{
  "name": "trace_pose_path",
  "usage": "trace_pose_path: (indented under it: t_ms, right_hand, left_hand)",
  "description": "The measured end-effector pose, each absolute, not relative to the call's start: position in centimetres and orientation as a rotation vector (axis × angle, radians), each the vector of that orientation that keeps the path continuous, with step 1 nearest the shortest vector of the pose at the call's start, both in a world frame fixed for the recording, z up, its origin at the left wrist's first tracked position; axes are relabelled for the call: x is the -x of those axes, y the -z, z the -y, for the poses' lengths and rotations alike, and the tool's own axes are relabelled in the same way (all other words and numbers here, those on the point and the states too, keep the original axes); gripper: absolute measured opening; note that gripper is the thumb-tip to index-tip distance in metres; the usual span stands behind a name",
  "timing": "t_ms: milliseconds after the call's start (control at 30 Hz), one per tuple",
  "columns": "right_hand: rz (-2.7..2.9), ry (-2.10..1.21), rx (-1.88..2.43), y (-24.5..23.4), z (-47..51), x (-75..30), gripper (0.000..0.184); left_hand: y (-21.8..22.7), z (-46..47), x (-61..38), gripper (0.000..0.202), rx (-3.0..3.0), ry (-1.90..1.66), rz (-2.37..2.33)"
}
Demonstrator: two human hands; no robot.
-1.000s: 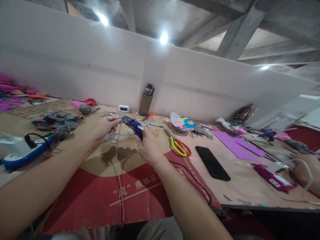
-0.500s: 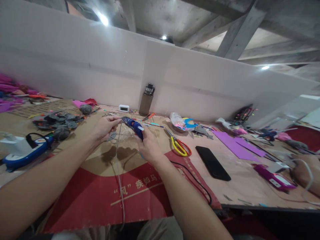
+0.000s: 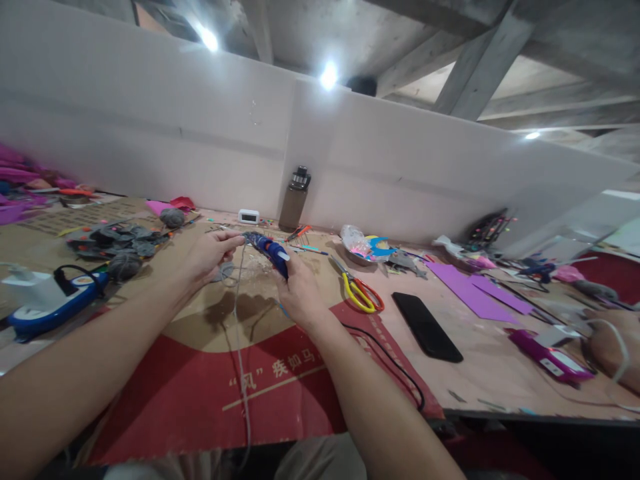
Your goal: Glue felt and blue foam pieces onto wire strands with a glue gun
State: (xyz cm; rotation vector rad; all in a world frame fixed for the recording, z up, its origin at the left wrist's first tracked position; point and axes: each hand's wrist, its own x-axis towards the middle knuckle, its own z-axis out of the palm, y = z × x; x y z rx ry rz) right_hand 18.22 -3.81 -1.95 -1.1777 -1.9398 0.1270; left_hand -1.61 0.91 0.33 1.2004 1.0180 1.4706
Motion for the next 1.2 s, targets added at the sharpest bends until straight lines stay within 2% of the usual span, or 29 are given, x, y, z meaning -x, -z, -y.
trace_pose_path:
  t_ms: [433, 867, 1033, 1200]
  right_hand:
    - [1.937, -0.118, 1.179, 1.87, 3.92, -18.2, 0.026]
    - [1.94, -0.102, 1.174, 1.75, 4.12, -18.0, 0.04]
    - [1.948, -0.103, 1.154, 1.89, 4.08, -18.04, 0.037]
    - [1.915, -0.179, 1.166, 1.36, 4.32, -17.96, 0.025]
  left_hand:
    - [-0.35, -0.77, 1.55, 0.016, -1.235, -1.448, -1.013]
    - [-0.67, -0.57, 1.39, 0.014, -1.215, -1.46, -1.015]
    - [-0.36, -0.84, 1.51, 0.017, -1.235, -1.436, -0.981]
    - [-0.3, -0.96, 1.6, 0.017, -1.229, -1.444, -0.986]
